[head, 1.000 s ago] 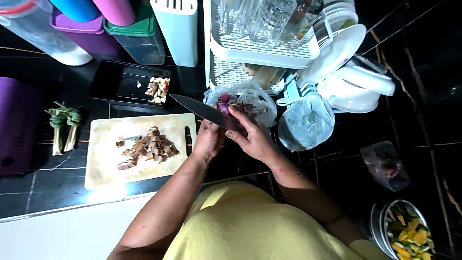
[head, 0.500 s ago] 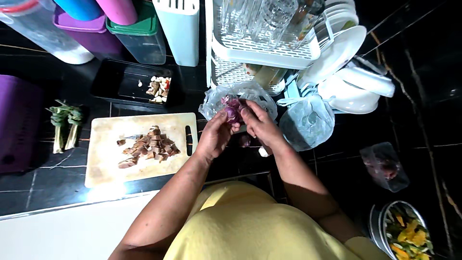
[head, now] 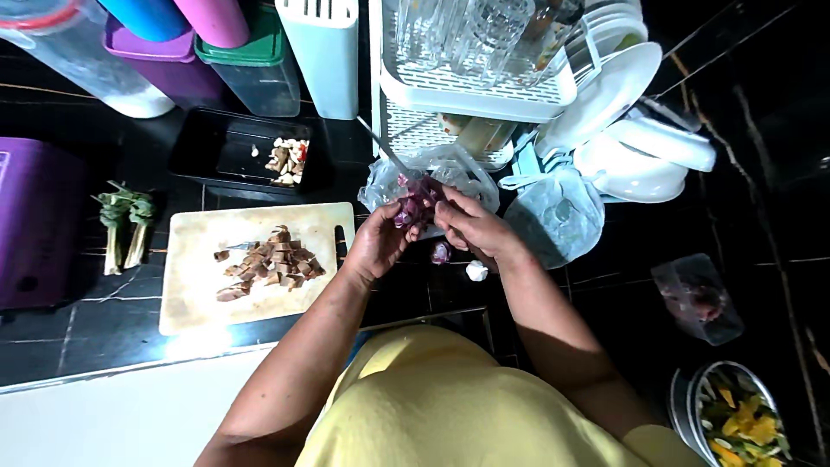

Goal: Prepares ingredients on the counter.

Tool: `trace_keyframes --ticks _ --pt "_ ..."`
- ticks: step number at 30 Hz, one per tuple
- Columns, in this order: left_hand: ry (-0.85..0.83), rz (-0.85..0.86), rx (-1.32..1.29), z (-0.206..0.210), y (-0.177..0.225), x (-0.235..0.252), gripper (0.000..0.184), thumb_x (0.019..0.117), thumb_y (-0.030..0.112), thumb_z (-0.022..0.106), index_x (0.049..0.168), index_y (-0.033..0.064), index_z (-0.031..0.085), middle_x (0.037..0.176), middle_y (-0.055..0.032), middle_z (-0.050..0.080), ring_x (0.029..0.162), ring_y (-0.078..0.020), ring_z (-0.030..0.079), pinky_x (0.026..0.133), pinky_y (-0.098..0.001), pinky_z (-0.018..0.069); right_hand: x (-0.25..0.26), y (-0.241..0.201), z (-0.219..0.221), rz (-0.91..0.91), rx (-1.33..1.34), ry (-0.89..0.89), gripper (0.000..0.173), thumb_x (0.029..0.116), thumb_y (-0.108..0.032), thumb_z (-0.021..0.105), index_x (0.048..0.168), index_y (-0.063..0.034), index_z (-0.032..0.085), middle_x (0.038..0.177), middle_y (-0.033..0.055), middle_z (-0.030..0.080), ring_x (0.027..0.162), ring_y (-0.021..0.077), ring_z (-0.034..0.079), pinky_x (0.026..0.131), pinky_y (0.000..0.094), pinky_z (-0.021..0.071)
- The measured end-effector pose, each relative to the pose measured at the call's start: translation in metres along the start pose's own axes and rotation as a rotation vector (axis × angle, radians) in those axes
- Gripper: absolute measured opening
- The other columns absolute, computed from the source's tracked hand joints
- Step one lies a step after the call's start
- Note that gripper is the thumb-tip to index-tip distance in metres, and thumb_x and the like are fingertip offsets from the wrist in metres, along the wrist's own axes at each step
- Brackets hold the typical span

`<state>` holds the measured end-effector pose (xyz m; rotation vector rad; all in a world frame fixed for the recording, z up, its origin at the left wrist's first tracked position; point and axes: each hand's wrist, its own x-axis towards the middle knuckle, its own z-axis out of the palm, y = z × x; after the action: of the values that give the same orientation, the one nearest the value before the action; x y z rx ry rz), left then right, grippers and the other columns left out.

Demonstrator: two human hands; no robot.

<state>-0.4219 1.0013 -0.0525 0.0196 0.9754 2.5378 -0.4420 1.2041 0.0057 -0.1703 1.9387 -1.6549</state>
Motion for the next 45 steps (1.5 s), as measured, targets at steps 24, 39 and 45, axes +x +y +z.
trace_keyframes --ticks 24,39,45 --pt "0.140 -0.080 -0.229 0.010 0.004 0.002 0.045 0.1107 0.047 0.031 0.119 0.0137 0.059 0.101 -0.0050 0.068 0.082 -0.0116 0.068 0.074 -0.0245 0.0589 -0.009 0.002 0.006 -0.205 -0.495 0.276 0.066 0.1054 -0.039 0.055 0.164 -0.0215 0.030 0.129 0.0160 0.065 0.085 0.0224 0.068 0.068 0.0419 0.0591" --pt "0.154 -0.140 -0.199 0.011 0.007 -0.001 0.035 0.1104 0.039 0.036 0.125 0.0178 0.059 0.097 -0.0051 0.066 0.070 -0.0099 0.064 0.062 -0.0208 0.0561 -0.008 0.016 0.004 -0.231 -0.450 0.371 0.050 0.1075 -0.039 0.051 0.154 -0.0203 0.050 0.127 0.0068 0.069 0.089 0.0134 0.068 0.073 0.0364 0.0574" --pt "0.230 -0.199 -0.217 0.016 0.011 -0.002 0.041 0.1086 0.046 0.041 0.114 0.0113 0.061 0.090 -0.0065 0.067 0.070 -0.0111 0.067 0.063 -0.0213 0.0588 -0.005 0.010 -0.013 -0.139 -0.663 0.403 0.055 0.1075 -0.042 0.051 0.160 -0.0331 0.038 0.124 0.0162 0.067 0.094 0.0315 0.068 0.079 0.0556 0.0556"
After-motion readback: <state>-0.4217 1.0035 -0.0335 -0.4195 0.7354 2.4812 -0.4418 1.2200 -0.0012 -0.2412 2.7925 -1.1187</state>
